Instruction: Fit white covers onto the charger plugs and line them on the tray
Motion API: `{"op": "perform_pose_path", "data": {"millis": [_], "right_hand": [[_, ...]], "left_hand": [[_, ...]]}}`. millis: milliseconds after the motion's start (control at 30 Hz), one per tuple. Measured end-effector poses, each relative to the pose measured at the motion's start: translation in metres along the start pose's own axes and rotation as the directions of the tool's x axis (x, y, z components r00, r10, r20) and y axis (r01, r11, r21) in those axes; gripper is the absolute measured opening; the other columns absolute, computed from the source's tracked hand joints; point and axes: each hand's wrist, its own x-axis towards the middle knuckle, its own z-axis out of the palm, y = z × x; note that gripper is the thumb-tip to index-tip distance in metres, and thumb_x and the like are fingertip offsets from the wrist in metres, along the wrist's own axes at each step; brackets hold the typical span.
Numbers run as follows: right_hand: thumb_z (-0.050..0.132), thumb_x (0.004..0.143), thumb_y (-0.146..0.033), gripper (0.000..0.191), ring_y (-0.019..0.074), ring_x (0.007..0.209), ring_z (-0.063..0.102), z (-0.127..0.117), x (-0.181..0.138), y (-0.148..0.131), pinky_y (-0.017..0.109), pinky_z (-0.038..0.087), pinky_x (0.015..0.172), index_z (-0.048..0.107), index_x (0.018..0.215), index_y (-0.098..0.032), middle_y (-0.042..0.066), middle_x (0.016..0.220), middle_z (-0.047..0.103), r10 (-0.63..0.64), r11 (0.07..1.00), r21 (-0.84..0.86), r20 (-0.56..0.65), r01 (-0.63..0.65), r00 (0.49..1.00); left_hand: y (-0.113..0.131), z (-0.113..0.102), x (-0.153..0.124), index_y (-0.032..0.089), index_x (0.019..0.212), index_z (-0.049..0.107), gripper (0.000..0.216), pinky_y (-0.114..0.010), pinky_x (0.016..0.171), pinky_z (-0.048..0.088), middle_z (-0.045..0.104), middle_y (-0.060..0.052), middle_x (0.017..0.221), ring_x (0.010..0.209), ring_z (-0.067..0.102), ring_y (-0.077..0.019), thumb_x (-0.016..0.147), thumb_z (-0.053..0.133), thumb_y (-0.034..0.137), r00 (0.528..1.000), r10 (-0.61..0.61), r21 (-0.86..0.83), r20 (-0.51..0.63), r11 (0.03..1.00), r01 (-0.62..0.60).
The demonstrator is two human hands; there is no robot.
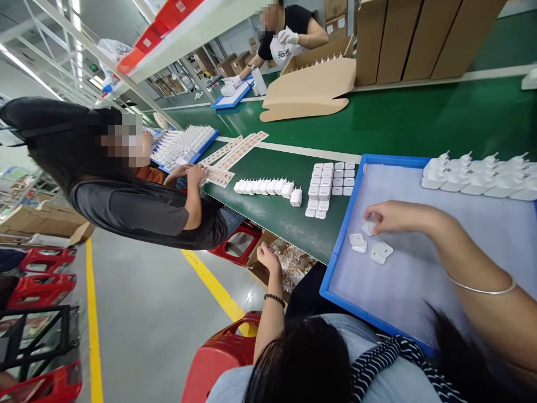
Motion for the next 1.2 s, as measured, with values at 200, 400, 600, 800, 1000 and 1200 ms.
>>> {"op": "perform_pose_path", "data": {"millis": [200,400,600,800,1000,1200], "right_hand": [[0.062,0.076,-0.013,0.027,0.0302,0.087,0.065,0.012,0.004,-0.022,0.034,0.036,0.058,0.059,0.103,-0.017,0.015,0.1,0.067,0.078,0.978,-0.184,-0.111,-0.097,0.991],[0.064,0.075,-0.012,0.027,0.0263,0.085,0.062,0.005,0.006,-0.017,0.031,0.034,0.057,0.053,0.099,-0.018,0.013,0.104,0.063,0.077,0.977,-0.186,-0.143,-0.103,0.987],[0.062,0.07,-0.005,0.022,0.0173,0.066,0.053,0.006,0.012,-0.011,0.029,0.028,0.053,0.047,0.074,-0.021,0.002,0.075,0.057,0.003,0.996,-0.09,-0.111,-0.013,0.994],[0.06,0.074,-0.012,0.007,0.018,0.074,0.06,-0.003,0.016,0.004,0.027,0.04,0.062,0.059,0.074,-0.019,0.003,0.081,0.066,-0.107,0.991,0.061,-0.134,0.116,0.985],[0.062,0.081,-0.023,0.013,0.0226,0.088,0.066,-0.019,0.011,0.019,0.028,0.047,0.071,0.073,0.086,-0.019,0.004,0.088,0.073,-0.091,0.975,0.178,-0.237,0.136,0.967],[0.065,0.079,-0.015,0.041,0.0197,0.067,0.066,-0.024,0.008,0.028,0.029,0.046,0.059,0.065,0.12,-0.014,0.003,0.077,0.072,0.056,0.968,0.251,-0.31,0.025,0.949]], "left_hand": [[0.078,-0.009,-0.014,0.021,0.081,0.046,0.031,-0.027,0.076,0.043,0.047,0.0,0.077,0.075,0.048,-0.0153,0.1,0.034,0.043,0.899,0.435,-0.086,-0.044,0.895,-0.437],[0.128,0.032,-0.02,0.016,0.134,0.052,0.051,-0.034,0.091,0.047,0.057,-0.015,0.121,0.103,0.059,-0.0222,0.087,0.037,0.007,0.591,0.709,0.007,0.384,0.638,-0.77],[0.139,0.043,-0.006,0.017,0.14,0.051,0.064,-0.04,0.098,0.047,0.059,-0.014,0.115,0.109,0.056,-0.0252,0.08,0.036,0.0,0.499,0.735,0.124,0.46,0.503,-0.855],[0.175,0.034,0.015,0.028,0.128,0.065,0.053,-0.054,0.107,0.036,0.043,-0.016,0.143,0.134,0.038,-0.0367,0.082,0.053,0.004,0.284,0.687,0.296,0.669,0.105,-0.949],[0.198,0.032,0.03,0.024,0.118,0.066,0.041,-0.056,0.113,0.03,0.045,-0.016,0.145,0.139,0.035,-0.0372,0.084,0.052,0.004,0.015,0.591,0.169,0.806,-0.207,-0.964],[0.205,-0.01,0.004,0.017,0.11,0.058,0.032,-0.053,0.11,0.032,0.055,-0.017,0.136,0.135,0.043,-0.0356,0.081,0.052,0.005,-0.033,0.63,0.044,0.776,-0.106,-0.993]]}}
